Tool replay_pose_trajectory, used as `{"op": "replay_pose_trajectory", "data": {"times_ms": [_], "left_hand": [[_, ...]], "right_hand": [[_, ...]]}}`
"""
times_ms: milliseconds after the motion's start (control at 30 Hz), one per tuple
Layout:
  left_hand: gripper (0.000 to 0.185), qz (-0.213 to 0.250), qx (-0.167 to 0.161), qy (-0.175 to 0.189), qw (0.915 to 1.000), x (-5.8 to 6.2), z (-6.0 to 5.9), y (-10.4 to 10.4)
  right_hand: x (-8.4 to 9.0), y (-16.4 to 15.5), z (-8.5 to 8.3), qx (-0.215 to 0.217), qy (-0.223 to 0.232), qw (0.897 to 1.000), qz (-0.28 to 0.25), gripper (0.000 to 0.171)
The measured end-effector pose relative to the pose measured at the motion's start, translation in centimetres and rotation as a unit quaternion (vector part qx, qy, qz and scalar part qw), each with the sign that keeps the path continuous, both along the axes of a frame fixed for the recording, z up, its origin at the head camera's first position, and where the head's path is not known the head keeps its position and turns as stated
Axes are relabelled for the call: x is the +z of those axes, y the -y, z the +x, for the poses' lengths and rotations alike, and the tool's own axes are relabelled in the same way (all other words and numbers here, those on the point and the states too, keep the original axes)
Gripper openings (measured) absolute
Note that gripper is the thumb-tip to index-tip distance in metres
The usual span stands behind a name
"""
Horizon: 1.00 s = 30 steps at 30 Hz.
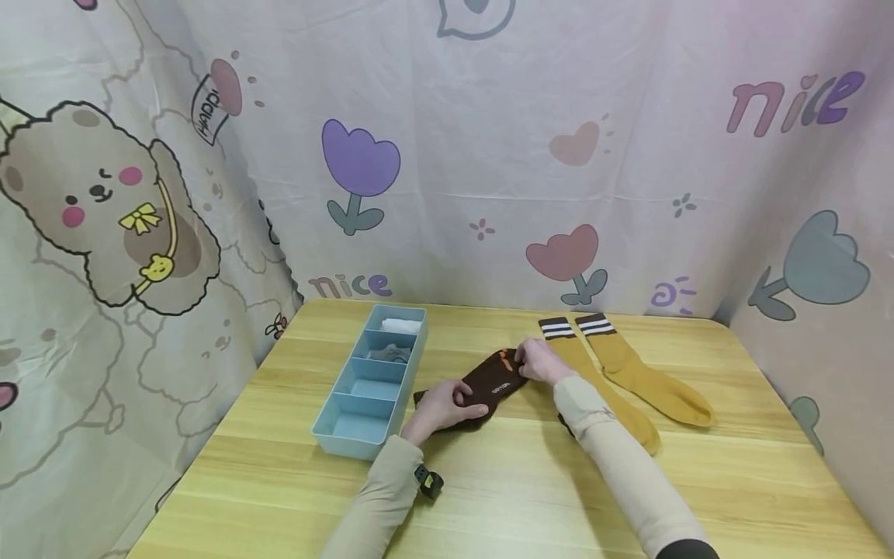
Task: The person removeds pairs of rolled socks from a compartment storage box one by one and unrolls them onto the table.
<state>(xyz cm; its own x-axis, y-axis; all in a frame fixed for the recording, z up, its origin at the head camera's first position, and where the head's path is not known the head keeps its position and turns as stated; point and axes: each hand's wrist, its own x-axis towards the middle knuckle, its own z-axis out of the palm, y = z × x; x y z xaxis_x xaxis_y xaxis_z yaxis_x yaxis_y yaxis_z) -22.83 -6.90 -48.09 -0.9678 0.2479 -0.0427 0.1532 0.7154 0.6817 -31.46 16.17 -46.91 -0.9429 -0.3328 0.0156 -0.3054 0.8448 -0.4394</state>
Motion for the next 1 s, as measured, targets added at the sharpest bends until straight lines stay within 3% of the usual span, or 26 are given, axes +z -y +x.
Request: {"op": "replay_pose_trajectory", "data": {"times_ms": [233,300,500,733,1000], "left_hand": [[0.048,-0.019,0.007,-0.041,0.9990,-0.1,0.0,0.1],[0.044,-0.006,0.008,-0.038,0.9992,-0.2,0.0,0.3],[0.041,0.022,0.023,-0.024,0.9992,0.0,-0.3,0.4],[0.045,0.011,0.039,-0.055,0.9977,-0.4,-1.3,-0.3],[0.039,0.025,0.036,-0.059,0.9973,-1.0,-2.8,-0.6]], "right_hand": [[0.4,-0.1,1.2,-0.031,0.008,0.999,0.034,0.015],[0.3,-0.2,1.4,-0.032,0.013,0.999,0.035,0.012],[0.1,-0.9,2.0,-0.033,0.016,0.999,0.018,0.026],[-0.5,-1.1,3.0,-0.024,-0.009,1.000,-0.001,0.033],[-0.3,-0.6,4.0,-0.021,-0.013,1.000,-0.018,0.038]]}}
